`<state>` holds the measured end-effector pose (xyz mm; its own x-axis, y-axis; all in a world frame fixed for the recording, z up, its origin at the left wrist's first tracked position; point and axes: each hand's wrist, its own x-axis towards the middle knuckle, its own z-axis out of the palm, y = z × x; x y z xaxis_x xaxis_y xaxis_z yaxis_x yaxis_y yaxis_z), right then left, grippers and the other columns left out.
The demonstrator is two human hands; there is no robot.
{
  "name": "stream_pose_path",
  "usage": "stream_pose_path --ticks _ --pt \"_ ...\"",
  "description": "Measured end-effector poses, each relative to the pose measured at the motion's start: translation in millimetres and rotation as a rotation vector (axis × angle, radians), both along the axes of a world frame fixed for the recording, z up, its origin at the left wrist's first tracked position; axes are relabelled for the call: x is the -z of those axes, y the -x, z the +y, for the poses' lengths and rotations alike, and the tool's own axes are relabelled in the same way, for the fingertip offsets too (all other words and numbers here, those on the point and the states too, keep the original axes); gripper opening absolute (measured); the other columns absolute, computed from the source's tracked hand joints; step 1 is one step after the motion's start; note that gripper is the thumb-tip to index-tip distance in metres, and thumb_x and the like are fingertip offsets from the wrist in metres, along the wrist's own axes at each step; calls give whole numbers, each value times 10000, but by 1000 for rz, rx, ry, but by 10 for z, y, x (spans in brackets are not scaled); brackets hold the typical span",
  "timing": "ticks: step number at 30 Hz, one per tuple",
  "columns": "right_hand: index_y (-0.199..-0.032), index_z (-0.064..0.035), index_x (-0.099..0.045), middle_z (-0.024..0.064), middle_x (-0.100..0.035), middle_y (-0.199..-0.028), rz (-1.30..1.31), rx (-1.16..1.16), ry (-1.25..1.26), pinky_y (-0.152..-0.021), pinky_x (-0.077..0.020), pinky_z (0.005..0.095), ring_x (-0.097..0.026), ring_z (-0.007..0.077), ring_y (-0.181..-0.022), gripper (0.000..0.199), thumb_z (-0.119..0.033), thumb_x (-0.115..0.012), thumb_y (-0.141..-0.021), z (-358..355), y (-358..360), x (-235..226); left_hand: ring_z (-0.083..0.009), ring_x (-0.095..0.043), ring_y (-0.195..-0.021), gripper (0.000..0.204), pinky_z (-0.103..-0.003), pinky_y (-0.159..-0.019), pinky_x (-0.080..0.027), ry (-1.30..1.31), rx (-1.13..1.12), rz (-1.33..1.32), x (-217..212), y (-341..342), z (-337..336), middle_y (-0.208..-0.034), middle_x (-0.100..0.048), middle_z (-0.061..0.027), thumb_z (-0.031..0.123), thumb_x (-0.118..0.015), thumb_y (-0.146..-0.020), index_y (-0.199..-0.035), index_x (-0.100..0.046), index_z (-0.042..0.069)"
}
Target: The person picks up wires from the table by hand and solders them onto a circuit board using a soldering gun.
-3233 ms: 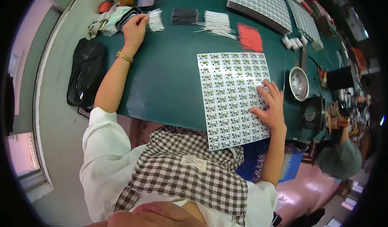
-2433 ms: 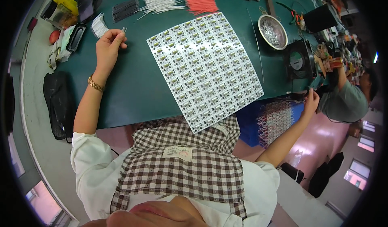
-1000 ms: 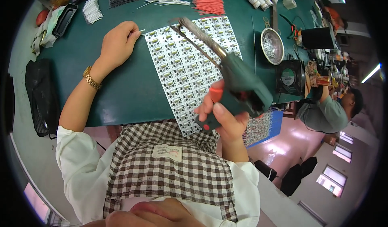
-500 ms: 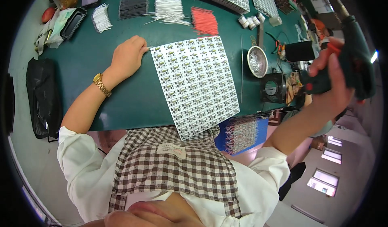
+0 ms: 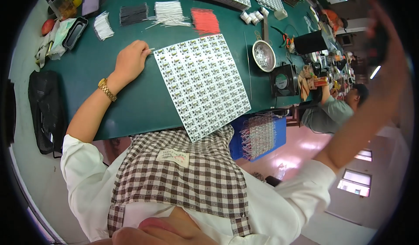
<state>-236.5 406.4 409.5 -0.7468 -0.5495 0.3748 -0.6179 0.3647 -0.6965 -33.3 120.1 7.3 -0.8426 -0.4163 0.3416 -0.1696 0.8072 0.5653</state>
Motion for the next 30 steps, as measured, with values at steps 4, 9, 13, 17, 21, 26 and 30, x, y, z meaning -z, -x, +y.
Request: stream_pose_path --ticks 4,9,13,17,21,26,30 --pt "-1089 4 -601 55 -639 -863 -194 -71 -134 -582 -502 265 -632 135 -731 435 -184 -759 -730 137 -216 1570 -322 -579 -769 97 -403 -662 -459 -39 -14 -1 -7 -10 13 -836 -596 -103 148 -592 -861 -845 -565 55" --pt "-1212 17 -484 81 -586 -951 -462 -259 194 -790 -514 338 -567 157 -809 452 -13 -662 -798 -75 -858 3190 -317 -579 -766 93 -398 -662 -457 -49 -43 -3 10 68 32 -831 -597 -100 145 -589 -860 -837 -575 56" --pt "-1178 37 -485 77 -565 -788 -804 -279 291 -598 -499 279 -540 119 -591 340 -9 -574 -853 -362 -1245 3414 -312 -578 -764 89 -396 -661 -453 -83 -76 -15 4 -2 54 -827 -598 -99 141 -590 -858 -839 -576 55" --pt "-1162 37 -486 83 -565 -767 -851 -300 291 -546 -446 259 -541 126 -583 333 -36 -583 -853 -404 -1272 3523 -305 -575 -760 85 -393 -659 -446 -93 -71 -54 -73 10 47 -812 -597 -97 134 -598 -850 -834 -575 53" --pt "-1158 -7 -505 49 -568 -808 -915 -302 273 -495 -408 221 -542 91 -615 290 -61 -580 -883 -337 -1282 3533 -301 -573 -754 88 -391 -657 -443 -106 -58 -51 -70 21 19 -796 -597 -96 134 -603 -844 -825 -580 51" --pt "-1130 28 -508 90 -570 -724 -783 -331 119 -522 -427 254 -545 135 -575 319 -78 -590 -841 -361 -1302 3507 -299 -573 -739 89 -390 -640 -442 -96 -67 -31 -71 24 21 -781 -596 -94 125 -615 -835 -808 -579 49" --pt "-1126 25 -508 87 -568 -721 -707 -337 75 -517 -425 253 -544 133 -575 308 -73 -585 -844 -316 -1279 3597 -291 -569 -721 94 -384 -620 -441 -74 -47 -3 -62 36 25 -758 -582 -87 115 -627 -822 -786 -573 48"
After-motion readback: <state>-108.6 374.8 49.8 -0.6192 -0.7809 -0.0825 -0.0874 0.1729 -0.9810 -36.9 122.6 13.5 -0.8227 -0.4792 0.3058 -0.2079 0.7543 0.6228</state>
